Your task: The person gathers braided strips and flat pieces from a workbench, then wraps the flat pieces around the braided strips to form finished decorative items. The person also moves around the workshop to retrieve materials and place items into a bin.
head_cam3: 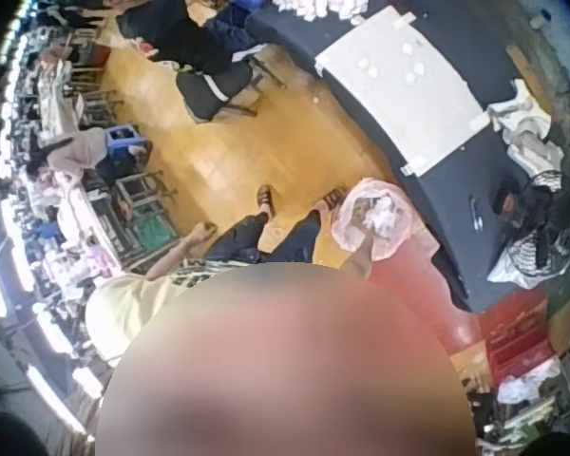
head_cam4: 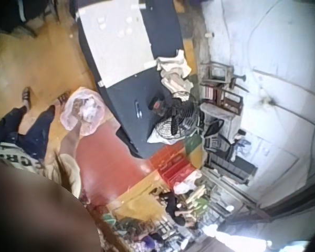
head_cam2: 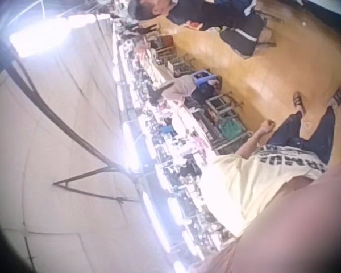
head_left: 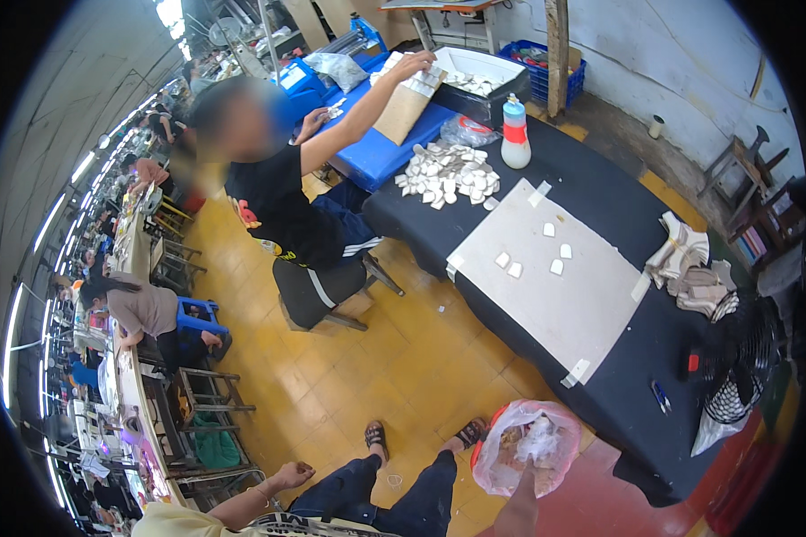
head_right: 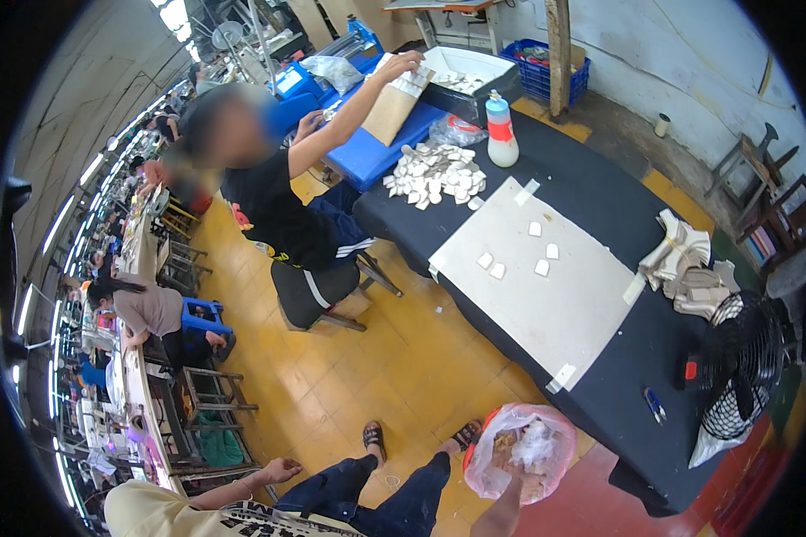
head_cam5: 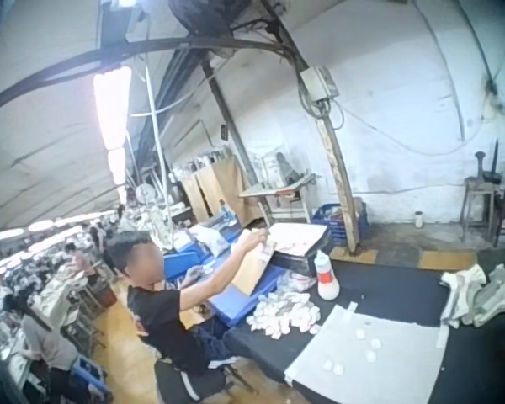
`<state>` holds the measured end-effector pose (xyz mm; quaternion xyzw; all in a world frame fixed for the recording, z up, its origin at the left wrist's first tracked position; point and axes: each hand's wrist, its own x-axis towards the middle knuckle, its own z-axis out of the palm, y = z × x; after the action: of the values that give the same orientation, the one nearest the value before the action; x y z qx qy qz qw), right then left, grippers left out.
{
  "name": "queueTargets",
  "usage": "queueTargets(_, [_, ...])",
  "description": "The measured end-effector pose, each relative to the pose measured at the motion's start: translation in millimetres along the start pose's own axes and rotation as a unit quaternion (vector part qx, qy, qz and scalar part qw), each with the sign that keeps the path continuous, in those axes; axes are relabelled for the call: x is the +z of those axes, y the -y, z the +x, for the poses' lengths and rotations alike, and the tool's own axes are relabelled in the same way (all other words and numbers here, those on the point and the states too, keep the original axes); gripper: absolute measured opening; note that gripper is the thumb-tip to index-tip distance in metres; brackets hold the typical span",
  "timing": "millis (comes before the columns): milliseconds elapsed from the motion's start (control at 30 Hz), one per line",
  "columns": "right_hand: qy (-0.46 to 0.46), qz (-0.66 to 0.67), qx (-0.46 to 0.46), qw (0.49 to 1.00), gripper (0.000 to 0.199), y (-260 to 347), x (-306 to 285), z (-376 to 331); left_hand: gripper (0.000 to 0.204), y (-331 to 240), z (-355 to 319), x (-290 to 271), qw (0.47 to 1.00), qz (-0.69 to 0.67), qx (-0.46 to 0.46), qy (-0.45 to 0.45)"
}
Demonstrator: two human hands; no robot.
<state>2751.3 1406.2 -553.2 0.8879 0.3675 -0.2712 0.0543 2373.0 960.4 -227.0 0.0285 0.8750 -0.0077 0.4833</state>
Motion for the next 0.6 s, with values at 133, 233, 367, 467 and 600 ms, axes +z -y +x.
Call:
queueTargets(133, [0.04,-0.104,-0.108,0.988,0.053,-1.3,-0.4,0.0,0.05,-15.4,-1.3,-15.1,0.998,-0.052,-0.03,-0.012])
queueTargets(233, [0.116,-0.215,-0.284,0.927,0.049,17.7,-19.9,-19.7,0.047,-20.8,3.9,-19.9,0.998,-0.052,-0.003,-0.038])
queueTargets(367, [0.389,-0.229,-0.416,0.79,0.043,115.2,-80.6,-103.7,0.045,-18.5,20.7,-6.4,0.995,-0.097,-0.007,-0.02])
queueTargets(467, [0.663,-0.043,-0.442,0.603,0.038,235.7,-131.0,-197.4,0.045,-11.6,43.4,15.6,0.99,-0.14,-0.002,-0.002])
queueTargets(600, [0.423,0.05,-0.64,0.64,0.03,421.1,-160.7,-301.5,0.046,0.3,91.8,28.9,0.974,-0.221,0.017,0.046])
